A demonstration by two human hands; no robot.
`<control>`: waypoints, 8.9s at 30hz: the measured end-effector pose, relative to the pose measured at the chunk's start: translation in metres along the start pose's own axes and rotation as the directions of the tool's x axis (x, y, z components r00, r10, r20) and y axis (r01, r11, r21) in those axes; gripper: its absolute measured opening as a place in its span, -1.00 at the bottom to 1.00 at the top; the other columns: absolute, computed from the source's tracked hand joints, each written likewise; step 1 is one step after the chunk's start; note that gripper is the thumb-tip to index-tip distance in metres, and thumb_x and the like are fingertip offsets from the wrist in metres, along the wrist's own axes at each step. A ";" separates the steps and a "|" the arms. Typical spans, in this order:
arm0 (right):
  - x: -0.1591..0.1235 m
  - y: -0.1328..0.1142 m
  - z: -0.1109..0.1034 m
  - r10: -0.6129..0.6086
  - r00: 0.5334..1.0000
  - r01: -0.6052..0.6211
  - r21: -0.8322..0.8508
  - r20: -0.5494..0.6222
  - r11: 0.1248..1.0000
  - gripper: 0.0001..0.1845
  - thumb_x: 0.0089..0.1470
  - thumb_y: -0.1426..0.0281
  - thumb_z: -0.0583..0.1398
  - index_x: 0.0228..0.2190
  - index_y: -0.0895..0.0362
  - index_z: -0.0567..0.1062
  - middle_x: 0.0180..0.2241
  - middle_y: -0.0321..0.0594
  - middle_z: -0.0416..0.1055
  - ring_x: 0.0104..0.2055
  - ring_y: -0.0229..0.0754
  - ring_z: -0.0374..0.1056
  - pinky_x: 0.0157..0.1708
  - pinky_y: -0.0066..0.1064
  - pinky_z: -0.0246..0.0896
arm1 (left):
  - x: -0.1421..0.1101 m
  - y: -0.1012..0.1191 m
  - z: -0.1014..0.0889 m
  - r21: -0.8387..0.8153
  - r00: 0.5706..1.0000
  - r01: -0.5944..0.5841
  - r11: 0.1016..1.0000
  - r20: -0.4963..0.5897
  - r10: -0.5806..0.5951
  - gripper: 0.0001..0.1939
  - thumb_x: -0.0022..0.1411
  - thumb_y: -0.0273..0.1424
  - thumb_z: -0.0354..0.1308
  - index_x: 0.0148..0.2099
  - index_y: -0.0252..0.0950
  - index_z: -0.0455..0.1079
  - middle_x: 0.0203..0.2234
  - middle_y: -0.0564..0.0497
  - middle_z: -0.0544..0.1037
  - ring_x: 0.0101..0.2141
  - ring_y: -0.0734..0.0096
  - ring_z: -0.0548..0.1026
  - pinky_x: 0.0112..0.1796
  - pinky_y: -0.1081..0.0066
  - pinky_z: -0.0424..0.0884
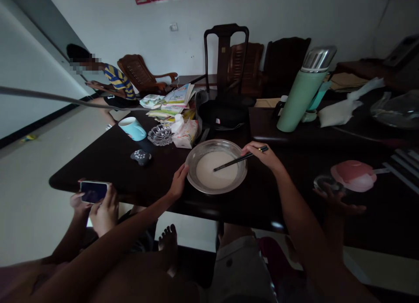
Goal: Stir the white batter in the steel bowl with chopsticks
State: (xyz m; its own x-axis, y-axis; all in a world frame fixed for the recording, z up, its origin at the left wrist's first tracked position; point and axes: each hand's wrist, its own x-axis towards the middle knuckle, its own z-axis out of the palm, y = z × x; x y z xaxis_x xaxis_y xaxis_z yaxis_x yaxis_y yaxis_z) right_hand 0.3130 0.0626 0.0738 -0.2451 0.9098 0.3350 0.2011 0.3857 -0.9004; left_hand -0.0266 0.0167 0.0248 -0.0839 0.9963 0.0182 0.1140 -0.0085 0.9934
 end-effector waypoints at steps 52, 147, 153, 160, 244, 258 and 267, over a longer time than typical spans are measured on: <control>0.000 0.001 0.000 -0.006 1.000 0.007 0.019 -0.010 1.000 -0.60 0.15 0.03 0.16 -0.43 0.07 0.59 -0.49 -0.23 0.57 -0.36 -0.10 0.51 -0.23 -0.27 0.34 | -0.001 0.002 0.000 -0.023 1.000 0.007 1.000 -0.001 -0.007 -0.22 0.07 0.12 0.18 0.12 -0.40 0.43 0.03 -0.17 0.53 0.11 -0.01 0.38 0.15 0.16 0.23; 0.002 0.009 0.000 -0.003 0.987 -0.005 -0.050 -0.161 0.999 -0.57 0.11 -0.01 0.16 -0.51 0.07 0.54 -0.55 -0.29 0.45 -0.53 -0.22 0.38 -0.40 -0.34 0.28 | -0.002 0.004 0.002 0.010 1.000 -0.012 1.000 -0.002 0.012 -0.30 0.10 0.07 0.15 0.08 -0.38 0.45 0.02 -0.15 0.53 0.11 0.02 0.37 0.15 0.18 0.22; 0.001 0.006 0.004 -0.055 0.995 0.048 -0.094 -0.078 0.994 -0.54 0.12 -0.02 0.15 -0.52 0.06 0.56 -0.56 -0.27 0.44 -0.44 -0.16 0.40 -0.30 -0.28 0.28 | 0.000 0.000 0.000 -0.006 1.000 0.003 1.000 -0.008 -0.003 -0.26 0.09 0.09 0.16 0.11 -0.40 0.44 0.04 -0.17 0.52 0.11 0.01 0.37 0.15 0.18 0.22; 0.000 0.007 -0.005 -0.025 0.990 0.041 0.110 -0.140 0.993 -0.46 0.11 -0.07 0.14 -0.64 0.07 0.48 -0.57 -0.22 0.51 -0.41 -0.12 0.47 -0.23 -0.26 0.33 | 0.000 0.001 0.000 0.018 1.000 -0.008 1.000 -0.005 0.008 -0.25 0.09 0.11 0.15 0.10 -0.39 0.45 0.04 -0.15 0.52 0.11 0.00 0.37 0.15 0.17 0.23; 0.001 0.003 0.005 0.006 1.000 -0.005 0.048 -0.016 0.999 -0.59 0.11 -0.02 0.18 -0.38 0.05 0.59 -0.41 -0.24 0.61 -0.28 -0.10 0.52 -0.20 -0.28 0.34 | 0.002 -0.002 -0.001 0.024 1.000 -0.012 1.000 -0.006 0.012 -0.28 0.08 0.11 0.16 0.06 -0.37 0.47 -0.03 -0.15 0.55 0.05 -0.01 0.41 0.13 0.14 0.23; 0.000 0.003 0.004 0.042 0.998 -0.040 0.030 -0.057 0.999 -0.55 0.13 -0.04 0.14 -0.38 0.05 0.58 -0.47 -0.24 0.59 -0.36 -0.11 0.50 -0.28 -0.29 0.34 | 0.000 0.002 0.000 0.040 1.000 -0.017 0.999 -0.010 0.018 -0.29 0.08 0.12 0.16 0.05 -0.36 0.48 -0.01 -0.13 0.55 0.06 0.00 0.40 0.13 0.18 0.24; 0.000 0.002 0.005 0.006 0.999 -0.005 0.035 -0.049 0.999 -0.60 0.15 0.02 0.16 -0.37 0.05 0.59 -0.43 -0.24 0.60 -0.31 -0.11 0.51 -0.21 -0.28 0.33 | 0.001 0.000 0.001 0.008 1.000 -0.006 1.000 -0.009 0.006 -0.25 0.05 0.14 0.16 0.06 -0.38 0.47 0.00 -0.16 0.54 0.09 -0.01 0.37 0.15 0.16 0.21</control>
State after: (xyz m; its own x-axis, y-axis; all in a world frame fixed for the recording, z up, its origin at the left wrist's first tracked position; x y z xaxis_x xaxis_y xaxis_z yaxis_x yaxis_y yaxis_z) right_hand 0.3089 0.0627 0.0702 -0.1966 0.9187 0.3426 0.1688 0.3759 -0.9111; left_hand -0.0257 0.0181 0.0247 -0.0923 0.9954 0.0256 0.1227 -0.0141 0.9923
